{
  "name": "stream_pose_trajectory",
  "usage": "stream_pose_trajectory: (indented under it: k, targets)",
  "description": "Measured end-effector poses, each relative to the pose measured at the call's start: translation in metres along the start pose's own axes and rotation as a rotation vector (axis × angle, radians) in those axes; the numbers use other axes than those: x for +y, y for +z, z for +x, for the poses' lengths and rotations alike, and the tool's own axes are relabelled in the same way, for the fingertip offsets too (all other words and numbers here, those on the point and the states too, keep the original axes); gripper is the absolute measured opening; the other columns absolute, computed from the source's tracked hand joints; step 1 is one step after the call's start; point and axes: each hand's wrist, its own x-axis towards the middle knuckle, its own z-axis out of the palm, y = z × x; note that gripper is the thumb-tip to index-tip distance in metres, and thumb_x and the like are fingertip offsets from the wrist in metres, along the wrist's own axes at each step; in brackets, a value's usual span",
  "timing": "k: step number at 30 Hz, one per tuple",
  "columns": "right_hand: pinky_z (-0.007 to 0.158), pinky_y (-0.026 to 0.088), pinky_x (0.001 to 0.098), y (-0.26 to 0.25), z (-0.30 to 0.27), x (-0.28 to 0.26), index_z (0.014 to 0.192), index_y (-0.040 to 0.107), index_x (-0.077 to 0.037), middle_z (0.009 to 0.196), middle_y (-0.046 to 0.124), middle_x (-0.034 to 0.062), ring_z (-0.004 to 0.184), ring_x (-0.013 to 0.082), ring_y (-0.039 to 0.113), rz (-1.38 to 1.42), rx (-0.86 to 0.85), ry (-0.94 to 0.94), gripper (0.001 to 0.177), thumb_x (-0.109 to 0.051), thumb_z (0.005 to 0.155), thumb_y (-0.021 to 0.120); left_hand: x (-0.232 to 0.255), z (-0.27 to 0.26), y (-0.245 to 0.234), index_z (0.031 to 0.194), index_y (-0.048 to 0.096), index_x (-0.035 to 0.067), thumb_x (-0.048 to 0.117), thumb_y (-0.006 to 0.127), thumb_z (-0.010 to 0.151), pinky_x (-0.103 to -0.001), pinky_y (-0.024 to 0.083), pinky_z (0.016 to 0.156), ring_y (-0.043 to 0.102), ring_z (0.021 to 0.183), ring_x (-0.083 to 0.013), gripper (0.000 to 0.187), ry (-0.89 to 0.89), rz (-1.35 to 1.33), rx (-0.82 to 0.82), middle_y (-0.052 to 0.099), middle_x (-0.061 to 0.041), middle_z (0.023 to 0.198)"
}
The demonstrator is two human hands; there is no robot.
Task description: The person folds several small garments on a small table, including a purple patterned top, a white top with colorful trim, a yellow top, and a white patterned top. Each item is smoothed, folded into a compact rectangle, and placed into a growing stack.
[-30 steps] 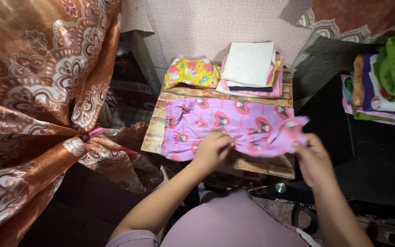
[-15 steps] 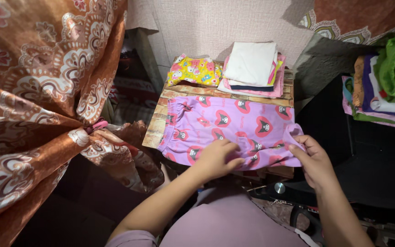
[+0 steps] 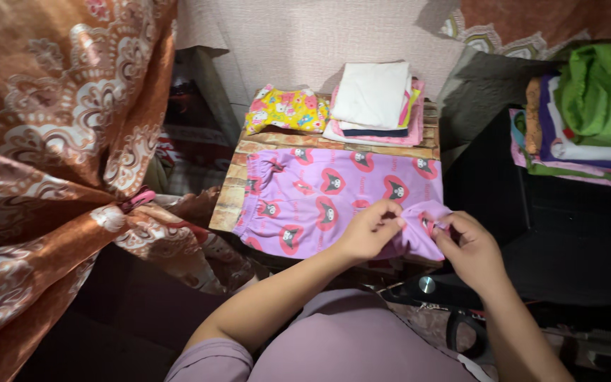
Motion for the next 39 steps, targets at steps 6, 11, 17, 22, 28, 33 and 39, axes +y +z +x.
stream_pose_trajectory:
  k: [6, 11, 17, 22, 28, 33, 39]
  targets:
    - [0.079, 0.053, 0.027, -0.006, -0.004, -0.001, 0.109, 0.07, -0.001, 0.115, 0.06, 0.0071, 0.097, 0.0133, 0.062, -0.122, 0.165, -0.136, 0.029, -0.015, 0.085, 0.078, -0.007, 0.0, 0.013, 0.109, 0.052, 0.007, 0.01, 0.058, 0.105, -0.02, 0.037, 0.056, 0.045, 0.063, 0.0005, 0.008, -0.034, -0.194, -0.081, 0.051, 0.007, 0.076]
    - [0.079, 0.051, 0.0276, -0.008, -0.003, 0.019, 0.098, 0.07, -0.002, 0.111, 0.058, 0.0051, 0.093, 0.0121, 0.059, 0.173, 0.118, 0.084, 0.014, -0.009, 0.089, 0.078, 0.003, 0.002, 0.025, 0.115, 0.053, 0.003, 0.012, 0.063, 0.109, -0.021, 0.039, 0.061, 0.048, 0.07, -0.0018, 0.014, 0.004, -0.208, -0.104, 0.054, 0.003, 0.084]
    - [0.088, 0.048, 0.0204, -0.03, -0.01, 0.037, 0.107, 0.063, -0.008, 0.101, 0.066, -0.0024, 0.095, 0.0055, 0.058, 0.631, 0.246, 0.054, 0.002, -0.01, 0.105, 0.063, 0.023, -0.012, 0.017, 0.137, 0.049, -0.001, 0.014, 0.087, 0.069, -0.052, 0.035, 0.103, 0.054, 0.124, -0.0374, 0.079, 0.357, 0.797, -0.178, 0.059, -0.022, 0.133]
    - [0.077, 0.048, 0.0291, -0.046, -0.02, 0.014, 0.103, 0.06, -0.005, 0.091, 0.062, 0.0044, 0.082, 0.0126, 0.058, -0.04, 0.375, 0.02, 0.014, -0.011, 0.1, 0.073, 0.021, -0.016, 0.014, 0.129, 0.053, 0.006, 0.006, 0.079, 0.071, -0.051, 0.038, 0.111, 0.054, 0.13, -0.0388, 0.064, 0.375, 0.795, -0.167, 0.063, -0.016, 0.136]
    - [0.081, 0.053, 0.0428, -0.032, -0.015, -0.027, 0.115, 0.071, -0.009, 0.108, 0.066, 0.0166, 0.094, 0.0337, 0.065, -0.644, 0.297, -0.143, 0.032, -0.015, 0.084, 0.076, 0.018, -0.025, 0.009, 0.119, 0.061, 0.011, 0.007, 0.077, 0.08, -0.045, 0.049, 0.091, 0.061, 0.107, -0.0367, 0.042, 0.321, 0.873, -0.102, 0.063, -0.012, 0.112]
    - [0.087, 0.052, 0.0402, -0.006, -0.009, -0.041, 0.102, 0.072, -0.014, 0.101, 0.071, 0.0049, 0.098, 0.0293, 0.065, -0.415, -0.115, -0.428, 0.02, -0.015, 0.081, 0.074, 0.025, -0.04, 0.005, 0.109, 0.064, 0.014, 0.011, 0.074, 0.091, -0.044, 0.051, 0.089, 0.063, 0.102, -0.0329, 0.02, 0.418, 0.801, -0.242, 0.063, -0.007, 0.104]
    - [0.091, 0.045, 0.0426, 0.016, -0.006, -0.032, 0.095, 0.071, -0.009, 0.101, 0.064, 0.0073, 0.104, 0.0291, 0.058, -0.474, -0.393, -0.261, 0.029, -0.017, 0.069, 0.081, 0.036, -0.061, -0.015, 0.108, 0.064, 0.011, 0.015, 0.079, 0.082, -0.044, 0.046, 0.087, 0.06, 0.103, -0.0321, 0.031, 0.412, 0.948, -0.119, 0.061, -0.009, 0.106]
